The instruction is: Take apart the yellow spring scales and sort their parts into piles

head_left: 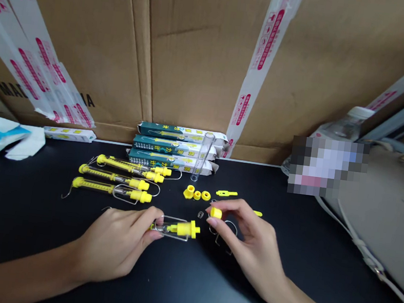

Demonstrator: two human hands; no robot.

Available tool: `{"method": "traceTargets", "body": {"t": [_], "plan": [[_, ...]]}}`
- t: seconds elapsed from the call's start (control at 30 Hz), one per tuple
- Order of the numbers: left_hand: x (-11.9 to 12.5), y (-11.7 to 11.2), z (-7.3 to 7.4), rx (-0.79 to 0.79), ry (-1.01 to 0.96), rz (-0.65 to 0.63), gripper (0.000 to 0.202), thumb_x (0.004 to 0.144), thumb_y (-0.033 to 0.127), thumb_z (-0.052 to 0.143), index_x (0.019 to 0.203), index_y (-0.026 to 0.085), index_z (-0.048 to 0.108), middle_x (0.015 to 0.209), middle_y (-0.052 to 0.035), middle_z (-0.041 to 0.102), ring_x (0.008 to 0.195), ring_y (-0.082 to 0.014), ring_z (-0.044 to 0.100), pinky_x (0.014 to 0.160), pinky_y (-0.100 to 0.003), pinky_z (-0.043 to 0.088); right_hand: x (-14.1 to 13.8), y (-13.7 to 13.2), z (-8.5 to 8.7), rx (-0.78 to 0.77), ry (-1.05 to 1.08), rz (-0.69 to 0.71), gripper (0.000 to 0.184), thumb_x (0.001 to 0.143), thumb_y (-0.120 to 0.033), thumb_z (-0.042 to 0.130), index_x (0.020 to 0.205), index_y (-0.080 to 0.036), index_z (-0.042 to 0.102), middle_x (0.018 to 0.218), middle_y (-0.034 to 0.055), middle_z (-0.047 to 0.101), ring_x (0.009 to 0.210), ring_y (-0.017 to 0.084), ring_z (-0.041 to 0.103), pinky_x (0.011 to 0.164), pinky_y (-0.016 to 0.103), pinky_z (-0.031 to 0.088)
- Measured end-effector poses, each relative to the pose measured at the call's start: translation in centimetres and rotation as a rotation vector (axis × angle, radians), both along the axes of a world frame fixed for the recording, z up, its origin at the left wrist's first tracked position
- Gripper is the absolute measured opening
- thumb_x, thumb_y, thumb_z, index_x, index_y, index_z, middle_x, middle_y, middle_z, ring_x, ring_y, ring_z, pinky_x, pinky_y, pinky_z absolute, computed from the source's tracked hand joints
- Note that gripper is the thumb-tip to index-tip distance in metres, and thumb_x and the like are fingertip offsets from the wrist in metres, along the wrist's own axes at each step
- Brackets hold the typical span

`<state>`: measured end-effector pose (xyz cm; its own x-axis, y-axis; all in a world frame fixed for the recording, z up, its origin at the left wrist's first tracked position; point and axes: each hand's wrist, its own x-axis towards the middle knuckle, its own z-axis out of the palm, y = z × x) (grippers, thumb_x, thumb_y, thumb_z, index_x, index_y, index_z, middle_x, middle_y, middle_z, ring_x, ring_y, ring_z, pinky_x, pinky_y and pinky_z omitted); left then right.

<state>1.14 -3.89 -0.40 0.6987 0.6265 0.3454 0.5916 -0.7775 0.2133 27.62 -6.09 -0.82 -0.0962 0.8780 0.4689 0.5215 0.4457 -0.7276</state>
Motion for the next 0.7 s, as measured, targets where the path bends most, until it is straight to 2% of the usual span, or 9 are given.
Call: {"method": "traceTargets", "body": {"t": [0.13,0.23,0.33,0.57,0.7], "plan": [[0.2,0.1,0.3,0.030,0.000,-0.025,0.018,0.103,0.025,0.029,0.102,0.021,0.046,0.077,0.0030,0.068,0.062,-0.0146,0.069,0.050,-0.025,0.042,-0.4,1.5,0.6,0.082,-0.134,-0.014,0.009,0.090,-0.023,0.066,0.098,-0.022,0.063,0.098,0.0047,0.074,0.089,0.021,0.072,0.077,0.032,0.058],[0.3,0.1,0.5,0.041,-0.003,-0.032,0.018,0.103,0.024,0.029,0.102,0.021,0.047,0.077,0.0033,0.068,0.062,-0.0145,0.069,0.050,-0.025,0.042,-0.9,3.2,0.5,0.139,-0.179,0.057,0.006,0.091,-0.019,0.063,0.096,-0.021,0.060,0.107,0.0072,0.073,0.100,0.022,0.071,0.086,0.035,0.058],[0.3,0.0,0.4,0.042,-0.010,-0.023,0.019,0.104,0.026,0.029,0.102,0.021,0.047,0.077,0.0031,0.067,0.062,-0.0150,0.069,0.049,-0.026,0.041,-1.4,4.6,0.3,0.127,-0.224,0.130,0.005,0.092,-0.018,0.061,0.095,-0.021,0.060,0.111,0.0090,0.072,0.107,0.023,0.068,0.089,0.037,0.057],[0.2,0.0,0.3,0.057,0.003,-0.016,0.021,0.104,0.028,0.028,0.100,0.021,0.047,0.075,0.0023,0.068,0.062,-0.0148,0.069,0.047,-0.026,0.038,-2.8,6.1,0.1,0.072,-0.246,0.151,0.011,0.092,-0.014,0.057,0.100,-0.021,0.061,0.097,0.0047,0.075,0.084,0.019,0.074,0.073,0.029,0.059],[0.2,0.0,0.4,0.080,0.009,-0.026,0.023,0.104,0.029,0.027,0.098,0.020,0.048,0.072,0.0019,0.068,0.059,-0.0150,0.068,0.047,-0.025,0.038,-4.0,6.2,0.0,0.073,-0.234,0.185,0.013,0.092,-0.013,0.058,0.102,-0.021,0.061,0.097,0.0029,0.075,0.085,0.017,0.073,0.074,0.027,0.059]]}}
